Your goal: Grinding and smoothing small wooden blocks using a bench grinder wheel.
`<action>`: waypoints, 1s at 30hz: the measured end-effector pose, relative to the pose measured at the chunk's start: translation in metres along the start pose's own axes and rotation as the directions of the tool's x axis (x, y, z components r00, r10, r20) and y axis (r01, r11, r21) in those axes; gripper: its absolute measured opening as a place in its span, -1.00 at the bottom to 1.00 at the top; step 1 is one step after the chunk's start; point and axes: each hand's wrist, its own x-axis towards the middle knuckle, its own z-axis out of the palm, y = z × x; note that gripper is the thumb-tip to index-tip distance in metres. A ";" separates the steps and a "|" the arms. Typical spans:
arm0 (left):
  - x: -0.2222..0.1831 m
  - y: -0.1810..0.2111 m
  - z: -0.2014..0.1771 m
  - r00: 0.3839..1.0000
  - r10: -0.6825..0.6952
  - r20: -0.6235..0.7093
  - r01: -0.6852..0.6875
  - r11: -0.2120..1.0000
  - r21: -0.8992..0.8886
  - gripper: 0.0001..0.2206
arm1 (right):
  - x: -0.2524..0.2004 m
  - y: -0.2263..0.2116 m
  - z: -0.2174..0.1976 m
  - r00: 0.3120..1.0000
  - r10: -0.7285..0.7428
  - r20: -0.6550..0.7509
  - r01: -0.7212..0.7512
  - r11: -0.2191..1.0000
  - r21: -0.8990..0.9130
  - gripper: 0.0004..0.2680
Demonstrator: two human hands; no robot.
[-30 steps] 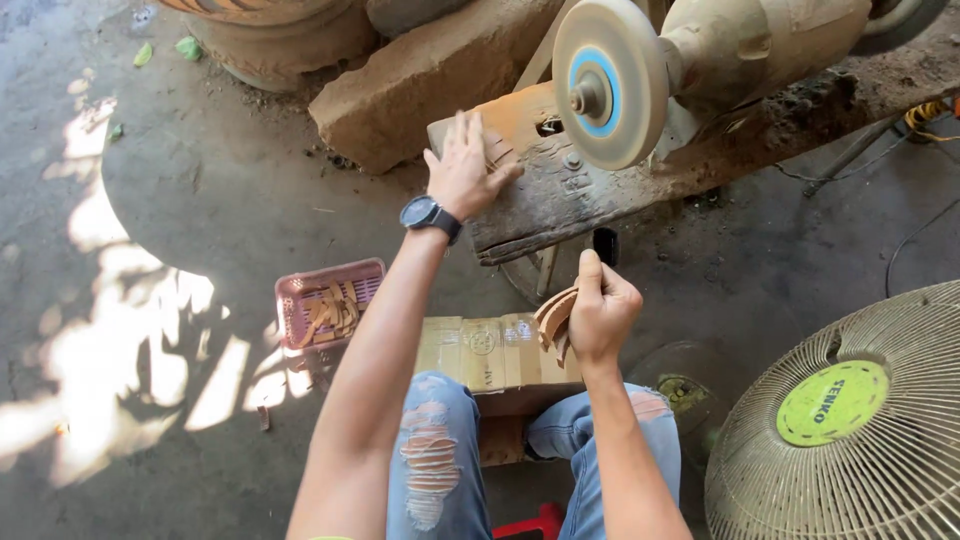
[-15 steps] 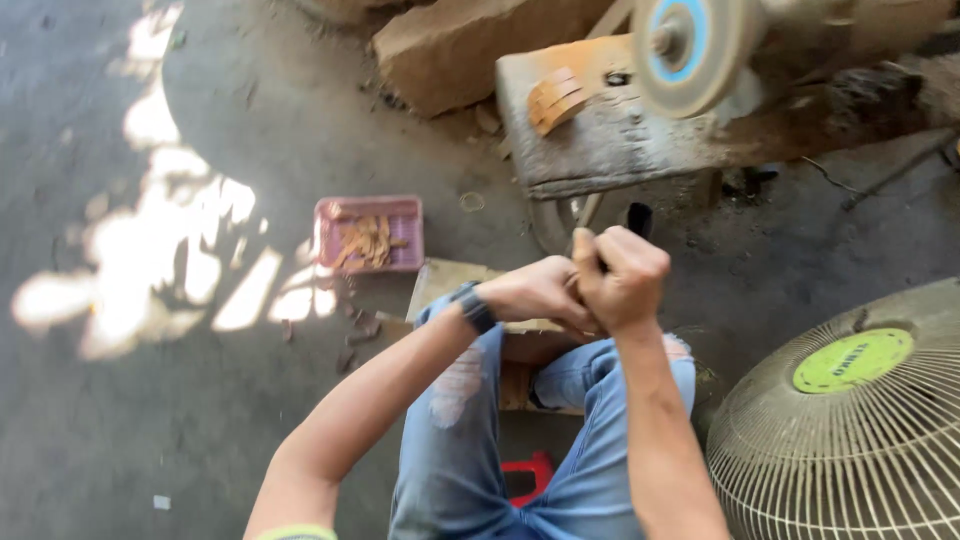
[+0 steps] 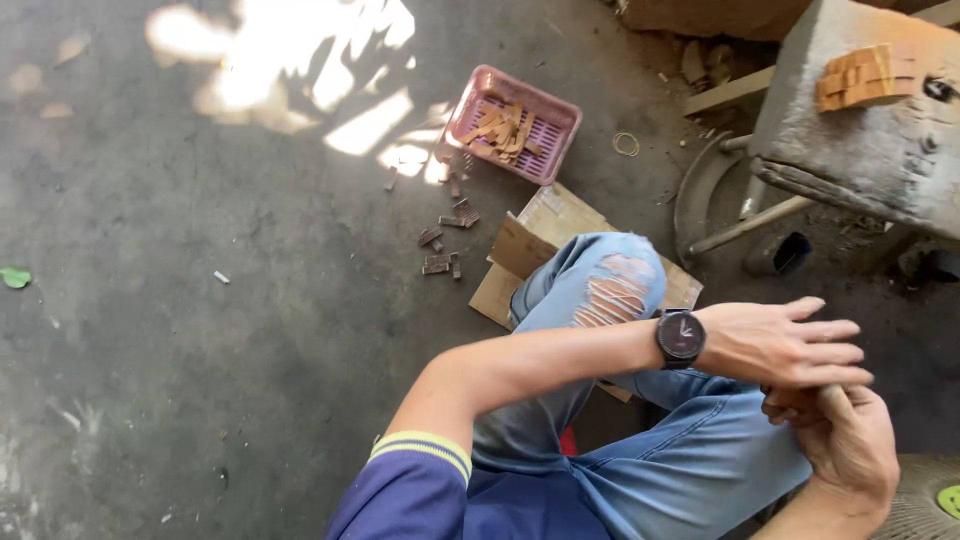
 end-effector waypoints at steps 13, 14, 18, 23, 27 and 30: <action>0.047 -0.064 -0.077 0.997 0.036 -0.070 -0.005 0.918 0.396 -0.45 | 0.022 -0.059 0.094 0.964 -0.266 0.004 0.247 0.900 0.360 -0.86; 0.040 -0.065 -0.081 0.958 -0.220 -0.181 0.255 0.946 0.200 -0.44 | 0.021 -0.074 0.104 0.964 -0.255 -0.074 0.265 0.916 0.302 -0.86; 0.020 -0.062 -0.057 0.434 -0.833 0.342 0.672 0.047 -0.739 -0.48 | 0.030 -0.119 0.136 0.930 -0.261 -0.260 0.271 0.962 0.004 -0.86; 0.027 -0.047 -0.016 0.398 -0.563 0.724 0.275 -0.680 -0.680 -0.54 | 0.064 -0.107 0.134 0.930 -0.278 -0.239 0.191 0.924 -0.332 -0.84; 0.029 -0.049 0.020 0.444 -0.578 0.685 0.116 -0.721 -0.683 -0.67 | 0.077 -0.096 0.121 0.869 -0.360 -0.338 0.129 0.826 -0.549 -0.78; 0.020 -0.056 0.041 0.417 -0.602 0.681 0.106 -0.712 -0.694 -0.73 | 0.067 -0.113 0.112 0.801 -0.465 -0.379 0.095 0.722 -0.685 -0.76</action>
